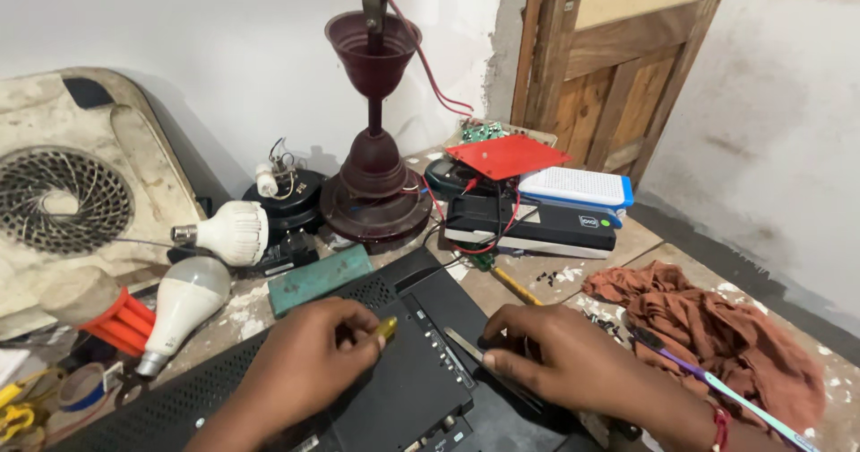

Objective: The person uses a screwdriver to remove screws from the back panel of a television lying face-down on a workbench, working on the internal components and connectors, then repositions the television and continues unscrewing and handling parts by hand.

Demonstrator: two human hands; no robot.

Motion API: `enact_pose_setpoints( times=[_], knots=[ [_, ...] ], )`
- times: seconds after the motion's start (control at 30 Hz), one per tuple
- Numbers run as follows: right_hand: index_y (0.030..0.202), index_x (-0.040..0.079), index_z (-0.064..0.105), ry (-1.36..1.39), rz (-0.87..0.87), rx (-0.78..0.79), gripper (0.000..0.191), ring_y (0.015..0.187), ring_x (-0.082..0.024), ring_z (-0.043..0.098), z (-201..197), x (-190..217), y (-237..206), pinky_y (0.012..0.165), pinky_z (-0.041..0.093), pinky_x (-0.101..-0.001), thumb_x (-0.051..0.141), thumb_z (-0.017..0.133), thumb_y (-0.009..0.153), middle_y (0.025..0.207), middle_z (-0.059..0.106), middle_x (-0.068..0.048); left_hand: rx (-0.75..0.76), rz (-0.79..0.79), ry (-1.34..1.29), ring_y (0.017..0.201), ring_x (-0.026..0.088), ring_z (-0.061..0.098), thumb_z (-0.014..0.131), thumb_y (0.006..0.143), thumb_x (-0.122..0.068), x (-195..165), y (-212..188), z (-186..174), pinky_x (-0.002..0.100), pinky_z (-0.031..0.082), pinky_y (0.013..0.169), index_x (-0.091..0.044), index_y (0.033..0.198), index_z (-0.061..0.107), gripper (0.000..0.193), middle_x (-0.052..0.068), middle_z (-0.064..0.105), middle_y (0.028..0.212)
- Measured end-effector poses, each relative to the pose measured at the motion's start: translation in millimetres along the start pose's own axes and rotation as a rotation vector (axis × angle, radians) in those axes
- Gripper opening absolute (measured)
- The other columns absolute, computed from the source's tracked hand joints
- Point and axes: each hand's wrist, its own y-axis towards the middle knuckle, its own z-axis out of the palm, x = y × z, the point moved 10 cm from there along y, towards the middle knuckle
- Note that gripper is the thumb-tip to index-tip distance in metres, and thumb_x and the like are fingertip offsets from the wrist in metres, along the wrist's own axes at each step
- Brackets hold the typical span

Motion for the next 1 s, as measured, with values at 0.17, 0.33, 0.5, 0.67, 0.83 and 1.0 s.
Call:
enact_pose_setpoints(
  times=[0.17,0.33,0.5,0.67,0.83,1.0],
  knots=[
    [0.104,0.009,0.073,0.028,0.120,-0.134,0.029,0.069,-0.021,0.071,-25,-20,15,0.066,0.056,-0.0362,0.032,0.071,0.087,0.078,0.074,-0.011,-0.016,-0.217,-0.484,0.067,0.012,0.059,0.079,0.088,-0.032,28,37,8,0.031,0.049,0.061,-0.005,0.101,0.079,0.029,0.003,0.070,0.078],
    [0.101,0.003,0.072,0.202,-0.079,-0.255,0.028,0.074,-0.013,0.069,-40,-22,46,0.067,0.056,-0.0318,0.030,0.073,0.091,0.083,0.074,-0.007,-0.010,-0.204,-0.846,0.070,0.011,0.061,0.074,0.090,-0.025,21,84,34,0.027,0.049,0.062,-0.001,0.107,0.075,0.029,0.003,0.068,0.082],
    [0.108,0.000,0.068,0.525,-0.192,-0.291,0.029,0.079,-0.009,0.066,-33,-26,91,0.071,0.056,-0.0280,0.028,0.067,0.100,0.087,0.071,-0.005,-0.019,-0.250,-1.005,0.072,0.009,0.061,0.069,0.092,-0.021,20,114,63,0.025,0.050,0.065,-0.003,0.110,0.072,0.026,0.001,0.068,0.085],
    [0.104,0.002,0.069,0.724,0.067,-0.287,0.035,0.065,-0.009,0.064,-23,-47,115,0.053,0.050,-0.0268,0.035,0.060,0.100,0.078,0.068,-0.002,0.028,-0.302,-0.999,0.072,0.008,0.059,0.071,0.093,-0.022,17,116,77,0.025,0.049,0.066,-0.002,0.111,0.072,0.027,0.001,0.068,0.086],
    [0.103,0.001,0.069,0.815,0.145,-0.276,0.038,0.063,-0.011,0.063,-22,-50,118,0.048,0.048,-0.0273,0.037,0.067,0.096,0.076,0.066,-0.003,0.001,-0.205,-0.907,0.072,0.009,0.060,0.074,0.091,-0.021,2,113,71,0.024,0.047,0.064,-0.001,0.112,0.075,0.029,0.002,0.070,0.088],
    [0.107,0.000,0.068,0.967,0.225,-0.099,0.037,0.069,-0.013,0.067,-3,-54,123,0.055,0.053,-0.0301,0.034,0.073,0.093,0.081,0.068,-0.004,-0.061,-0.032,-0.856,0.077,0.011,0.070,0.074,0.086,-0.014,-15,110,60,0.024,0.053,0.068,0.000,0.110,0.074,0.028,0.005,0.076,0.088]
  ],
)
